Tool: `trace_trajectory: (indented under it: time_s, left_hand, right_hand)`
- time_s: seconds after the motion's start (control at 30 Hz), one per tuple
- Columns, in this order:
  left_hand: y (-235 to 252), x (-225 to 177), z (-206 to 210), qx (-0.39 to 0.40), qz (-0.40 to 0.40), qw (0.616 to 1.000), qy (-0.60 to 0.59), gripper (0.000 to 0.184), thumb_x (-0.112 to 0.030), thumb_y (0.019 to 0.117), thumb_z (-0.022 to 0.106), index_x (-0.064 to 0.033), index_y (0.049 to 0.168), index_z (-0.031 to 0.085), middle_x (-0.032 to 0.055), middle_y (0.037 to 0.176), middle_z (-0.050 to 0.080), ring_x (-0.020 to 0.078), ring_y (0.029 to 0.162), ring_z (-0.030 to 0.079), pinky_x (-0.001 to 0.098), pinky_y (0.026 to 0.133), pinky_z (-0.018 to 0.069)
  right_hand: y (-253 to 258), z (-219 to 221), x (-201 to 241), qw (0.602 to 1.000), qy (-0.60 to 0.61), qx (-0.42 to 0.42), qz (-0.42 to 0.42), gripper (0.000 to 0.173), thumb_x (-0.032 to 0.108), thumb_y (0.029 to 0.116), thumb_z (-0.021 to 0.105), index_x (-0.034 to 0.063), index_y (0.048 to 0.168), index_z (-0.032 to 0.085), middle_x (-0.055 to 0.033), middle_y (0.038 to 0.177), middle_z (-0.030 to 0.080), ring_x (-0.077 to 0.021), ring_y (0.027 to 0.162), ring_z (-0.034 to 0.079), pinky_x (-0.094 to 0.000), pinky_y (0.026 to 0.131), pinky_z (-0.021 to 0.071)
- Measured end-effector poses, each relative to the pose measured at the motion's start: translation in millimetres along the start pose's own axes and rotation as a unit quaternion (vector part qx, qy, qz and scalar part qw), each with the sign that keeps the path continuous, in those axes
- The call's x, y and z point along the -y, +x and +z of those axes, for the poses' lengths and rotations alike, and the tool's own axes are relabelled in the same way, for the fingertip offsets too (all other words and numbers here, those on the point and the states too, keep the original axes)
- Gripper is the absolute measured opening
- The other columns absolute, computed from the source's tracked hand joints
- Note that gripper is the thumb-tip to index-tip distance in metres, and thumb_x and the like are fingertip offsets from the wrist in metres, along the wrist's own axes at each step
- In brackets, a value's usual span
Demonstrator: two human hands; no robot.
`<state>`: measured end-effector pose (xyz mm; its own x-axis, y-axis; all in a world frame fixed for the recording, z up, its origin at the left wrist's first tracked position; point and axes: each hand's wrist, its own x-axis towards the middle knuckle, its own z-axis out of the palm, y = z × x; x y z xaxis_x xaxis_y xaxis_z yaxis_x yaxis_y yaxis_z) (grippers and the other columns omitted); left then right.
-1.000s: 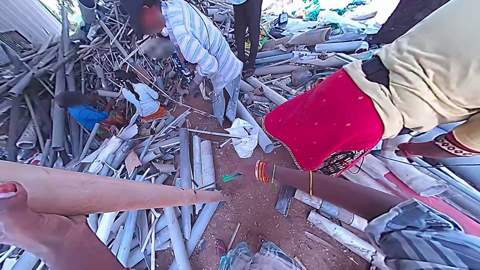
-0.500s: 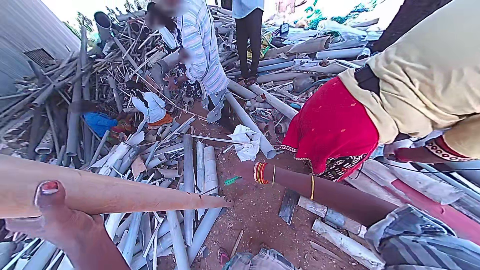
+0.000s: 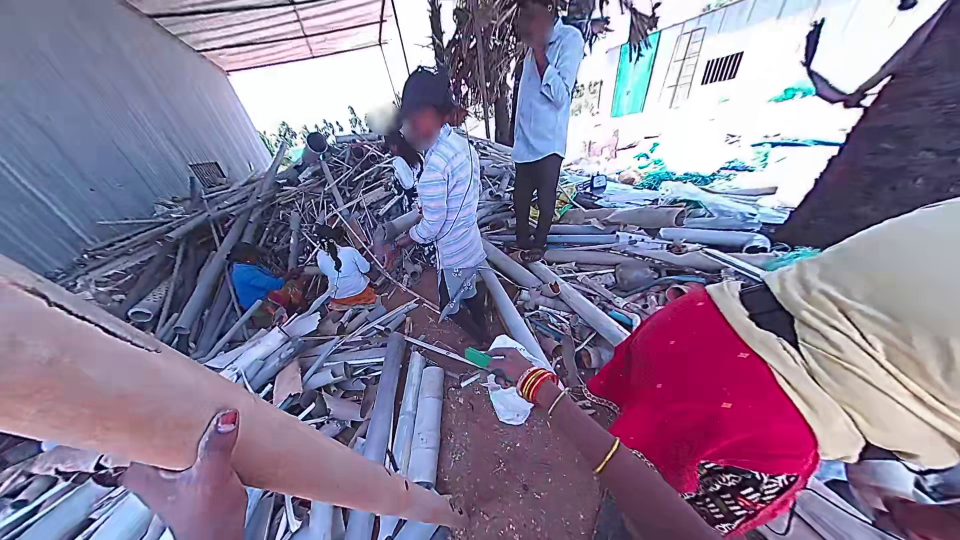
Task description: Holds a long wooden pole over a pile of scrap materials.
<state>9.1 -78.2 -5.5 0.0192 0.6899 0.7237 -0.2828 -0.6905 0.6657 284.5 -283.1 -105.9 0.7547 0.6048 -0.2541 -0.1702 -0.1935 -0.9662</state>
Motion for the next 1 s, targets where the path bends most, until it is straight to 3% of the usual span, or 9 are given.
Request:
trace_trajectory:
  time_s: [0.13, 0.27, 0.4, 0.57, 0.63, 0.73, 0.8, 0.9, 1.0]
  left_hand:
    - [7.4, 4.4, -2.0, -0.01, -0.006, 1.0, -0.005, 0.093, -0.031, 0.071, 0.076, 0.0166, 0.133, 0.026, -0.004, 0.111, 0.054, -0.0111, 0.1, 0.059, 0.0128, 0.09, 0.0506]
    - [22.4, 17.3, -6.8, -0.028, -0.003, 1.0, -0.005, 0.073, -0.028, 0.0716, 0.075, 0.0103, 0.121, 0.038, -0.0129, 0.101, 0.056, -0.0143, 0.093, 0.06, 0.0105, 0.084, 0.0519]
    - [35.5, 26.0, -10.0, -0.034, -0.017, 0.999, -0.011, 0.065, -0.023, 0.0715, 0.074, 0.0072, 0.118, 0.04, -0.0166, 0.098, 0.057, -0.0155, 0.09, 0.06, 0.0094, 0.083, 0.0524]
    - [59.5, 41.6, -12.1, -0.031, -0.044, 0.998, -0.014, 0.059, -0.018, 0.0723, 0.072, 0.0055, 0.116, 0.04, -0.0174, 0.095, 0.057, -0.0163, 0.087, 0.06, 0.0087, 0.08, 0.0529]
    - [67.9, 46.4, -13.8, -0.029, -0.06, 0.998, -0.006, 0.053, -0.013, 0.0738, 0.069, 0.0048, 0.115, 0.041, -0.0179, 0.094, 0.057, -0.0166, 0.085, 0.06, 0.0085, 0.079, 0.053]
    - [81.2, 55.3, -15.7, -0.024, -0.078, 0.997, -0.007, 0.056, -0.01, 0.0753, 0.066, 0.0078, 0.12, 0.038, -0.0153, 0.097, 0.056, -0.0166, 0.086, 0.06, 0.0082, 0.08, 0.0527]
    - [90.8, 63.5, -16.8, -0.027, -0.08, 0.996, -0.018, 0.053, -0.008, 0.075, 0.067, 0.0052, 0.118, 0.039, -0.0167, 0.095, 0.058, -0.0162, 0.085, 0.061, 0.0087, 0.078, 0.0537]
    - [100.5, 75.9, -20.3, -0.024, -0.074, 0.997, -0.029, 0.05, -0.01, 0.0749, 0.069, 0.0011, 0.115, 0.041, -0.0199, 0.092, 0.06, -0.0153, 0.085, 0.062, 0.0099, 0.078, 0.055]
    - [107.3, 88.6, -22.0, -0.021, -0.069, 0.997, -0.032, 0.05, -0.015, 0.0748, 0.072, -0.0019, 0.113, 0.042, -0.0215, 0.09, 0.061, -0.014, 0.084, 0.063, 0.0109, 0.076, 0.056]
  right_hand:
    - [46.9, 34.6, 33.9, 0.999, 0.011, 0.04, -0.029, 0.024, 0.0, 0.1028, 0.047, -0.0055, 0.124, 0.057, -0.0039, 0.078, 0.065, -0.0024, 0.049, 0.048, -0.0178, 0.046, 0.0392]
    - [76.3, 81.2, 65.6, 0.999, 0.027, 0.042, -0.011, 0.023, 0.009, 0.1094, 0.043, -0.0035, 0.125, 0.053, -0.0069, 0.077, 0.066, -0.0065, 0.051, 0.056, -0.0201, 0.047, 0.045]
    - [110.6, 127.5, 87.8, 1.0, 0.018, 0.006, -0.014, 0.023, 0.016, 0.1094, 0.049, -0.0042, 0.118, 0.054, -0.0071, 0.072, 0.063, -0.0088, 0.05, 0.057, -0.0221, 0.048, 0.0471]
    - [161.1, 184.7, 111.9, 1.0, 0.011, -0.008, -0.024, 0.036, 0.02, 0.1062, 0.058, -0.0064, 0.13, 0.052, -0.0123, 0.091, 0.062, -0.0128, 0.063, 0.061, -0.0266, 0.058, 0.0521]
    - [178.6, 206.1, 118.0, 0.999, 0.027, -0.014, -0.038, 0.03, 0.018, 0.1052, 0.059, -0.007, 0.123, 0.056, -0.0109, 0.087, 0.064, -0.0114, 0.062, 0.062, -0.0257, 0.059, 0.0537]
    - [198.4, 230.7, 132.0, 0.997, 0.08, -0.007, -0.023, 0.03, 0.014, 0.1073, 0.053, -0.0075, 0.128, 0.053, -0.0135, 0.094, 0.062, -0.0126, 0.066, 0.062, -0.0258, 0.062, 0.054]
    - [213.4, 243.0, 138.4, 0.995, 0.091, -0.025, -0.024, 0.031, 0.013, 0.1075, 0.052, -0.0083, 0.129, 0.051, -0.0159, 0.098, 0.062, -0.0146, 0.07, 0.062, -0.0282, 0.066, 0.0541]
    - [232.3, 250.6, 142.2, 0.993, 0.085, -0.079, -0.025, 0.037, 0.012, 0.1069, 0.053, -0.0089, 0.137, 0.05, -0.0237, 0.12, 0.061, -0.0227, 0.094, 0.065, -0.035, 0.084, 0.0543]
    - [254.4, 250.3, 137.9, 0.987, 0.113, -0.107, -0.029, 0.036, 0.013, 0.1087, 0.049, -0.0102, 0.136, 0.05, -0.0234, 0.117, 0.06, -0.0217, 0.091, 0.064, -0.0339, 0.082, 0.0538]
